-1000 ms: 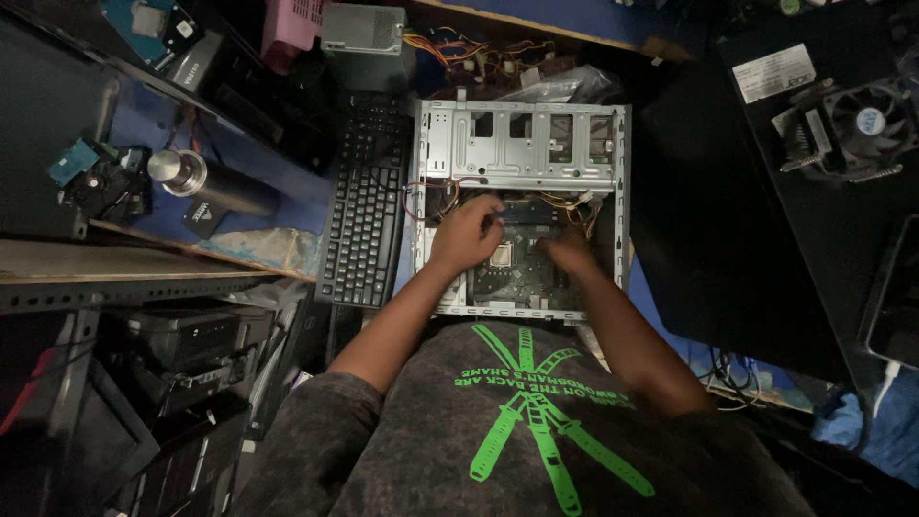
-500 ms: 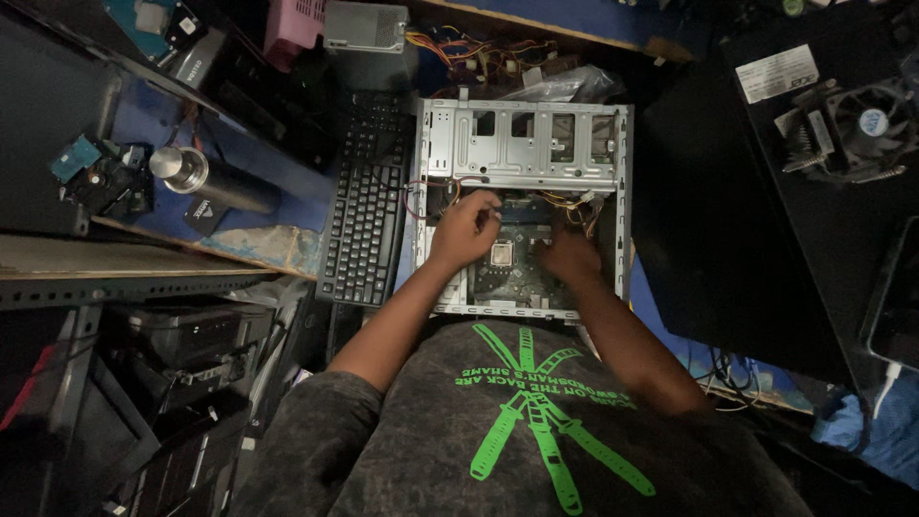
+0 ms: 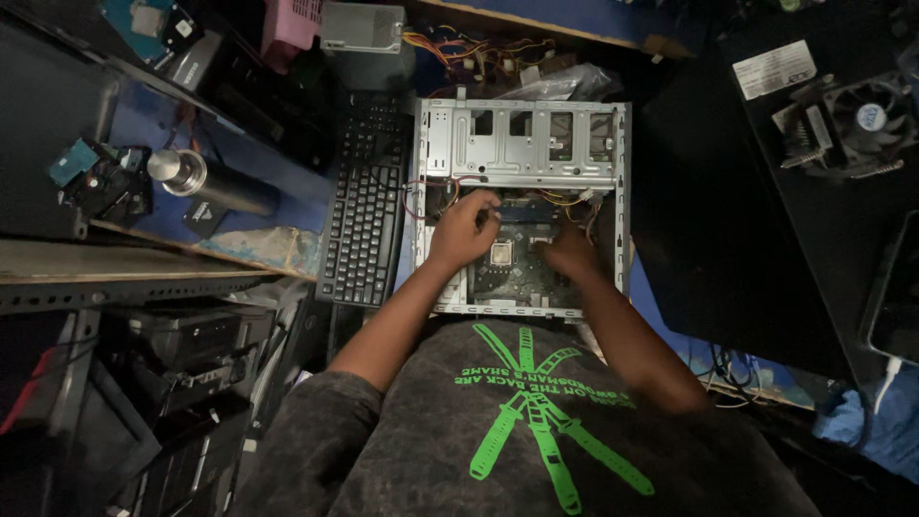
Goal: The person works inside an open desktop computer case, manipulating internal components and wires with their hands. They then use a yellow screwdriver to tighten screws on the front panel of the case.
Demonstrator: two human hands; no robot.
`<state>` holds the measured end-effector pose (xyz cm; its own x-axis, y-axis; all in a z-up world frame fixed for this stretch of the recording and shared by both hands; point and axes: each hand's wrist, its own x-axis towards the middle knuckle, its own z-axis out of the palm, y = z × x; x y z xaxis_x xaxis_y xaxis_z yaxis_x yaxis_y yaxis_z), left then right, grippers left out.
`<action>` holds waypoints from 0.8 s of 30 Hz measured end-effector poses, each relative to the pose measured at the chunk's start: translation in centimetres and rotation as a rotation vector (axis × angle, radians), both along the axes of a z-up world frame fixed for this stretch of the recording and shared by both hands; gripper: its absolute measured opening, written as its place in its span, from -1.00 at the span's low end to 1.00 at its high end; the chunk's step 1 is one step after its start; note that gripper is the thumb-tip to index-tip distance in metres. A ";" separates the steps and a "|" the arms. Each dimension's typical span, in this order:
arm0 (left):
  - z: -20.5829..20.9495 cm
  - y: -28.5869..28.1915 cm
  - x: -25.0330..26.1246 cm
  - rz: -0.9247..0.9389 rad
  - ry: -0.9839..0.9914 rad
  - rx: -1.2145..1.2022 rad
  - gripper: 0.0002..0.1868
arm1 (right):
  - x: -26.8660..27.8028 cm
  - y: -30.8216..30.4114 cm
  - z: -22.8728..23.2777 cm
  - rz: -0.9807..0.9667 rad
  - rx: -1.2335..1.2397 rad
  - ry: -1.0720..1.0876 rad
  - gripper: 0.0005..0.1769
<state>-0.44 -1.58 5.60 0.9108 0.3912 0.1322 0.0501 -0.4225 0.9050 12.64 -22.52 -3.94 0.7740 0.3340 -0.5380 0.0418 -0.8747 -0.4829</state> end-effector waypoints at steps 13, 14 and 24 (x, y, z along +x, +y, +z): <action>0.1 0.0 0.0 -0.010 0.004 -0.013 -0.78 | 1.9 -1.2 -9.1 -0.007 0.335 -0.057 -0.13; 0.1 0.0 0.1 -0.013 -0.002 -0.007 -0.78 | 2.0 -1.1 -9.1 -0.048 0.367 0.022 -0.12; 0.4 -0.1 0.0 -0.017 0.040 -0.011 -0.77 | 1.3 -0.6 -5.9 -0.162 0.442 0.173 -0.03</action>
<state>-0.40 -1.66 6.02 0.9218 0.3768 0.0914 0.0791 -0.4134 0.9071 13.90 -23.12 -9.80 0.7468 0.4421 -0.4968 -0.1905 -0.5735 -0.7967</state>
